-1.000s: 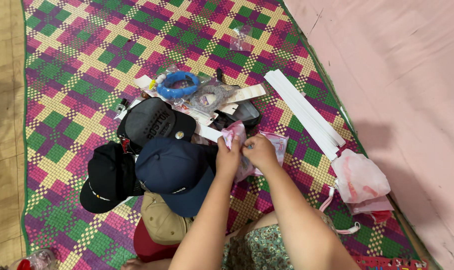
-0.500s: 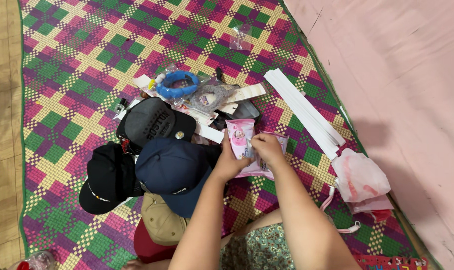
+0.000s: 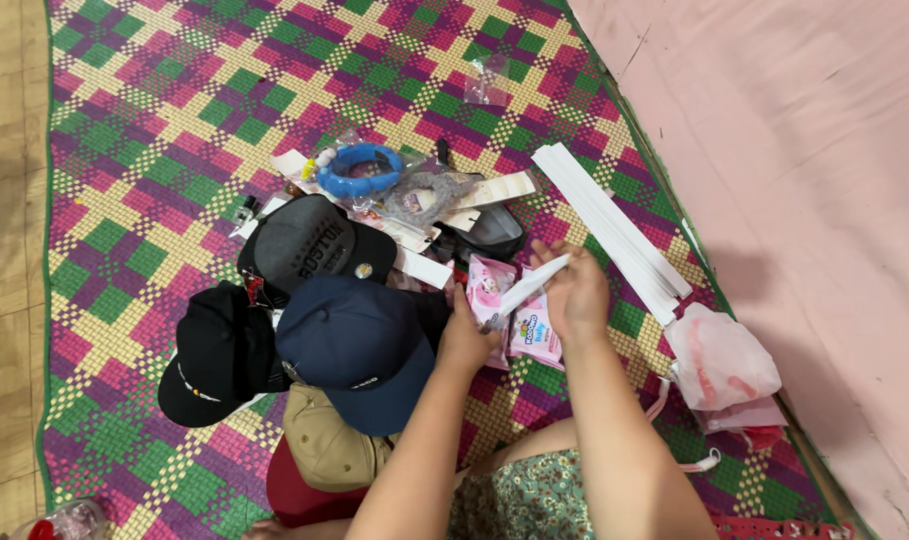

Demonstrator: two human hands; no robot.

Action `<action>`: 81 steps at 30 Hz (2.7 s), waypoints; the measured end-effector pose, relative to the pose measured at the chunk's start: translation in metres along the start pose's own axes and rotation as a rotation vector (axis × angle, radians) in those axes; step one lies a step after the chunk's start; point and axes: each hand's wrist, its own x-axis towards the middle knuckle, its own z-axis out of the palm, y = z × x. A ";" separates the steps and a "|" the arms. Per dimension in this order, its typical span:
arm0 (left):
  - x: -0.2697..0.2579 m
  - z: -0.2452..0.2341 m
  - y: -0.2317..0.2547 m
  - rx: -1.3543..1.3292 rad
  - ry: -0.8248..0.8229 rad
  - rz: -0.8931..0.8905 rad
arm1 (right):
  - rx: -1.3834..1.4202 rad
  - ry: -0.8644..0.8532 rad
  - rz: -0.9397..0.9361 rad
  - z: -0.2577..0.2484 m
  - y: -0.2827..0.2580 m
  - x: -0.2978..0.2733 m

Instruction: The person sits on a mat and cleans a dark blue baseball cap using a white wipe. They wipe the brim, the front panel, and the inside of the cap. After cleaning, they place the cap into a white plastic basket.

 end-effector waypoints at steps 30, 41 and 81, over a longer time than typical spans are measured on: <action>0.026 0.012 0.002 0.165 0.029 -0.101 | -1.477 -0.500 0.555 -0.088 0.060 0.039; 0.014 0.019 -0.009 -0.058 0.180 0.117 | -1.447 -0.055 0.389 -0.047 0.056 0.027; 0.032 0.053 0.002 -0.771 -0.169 0.353 | -1.106 -0.446 0.222 -0.002 -0.002 0.001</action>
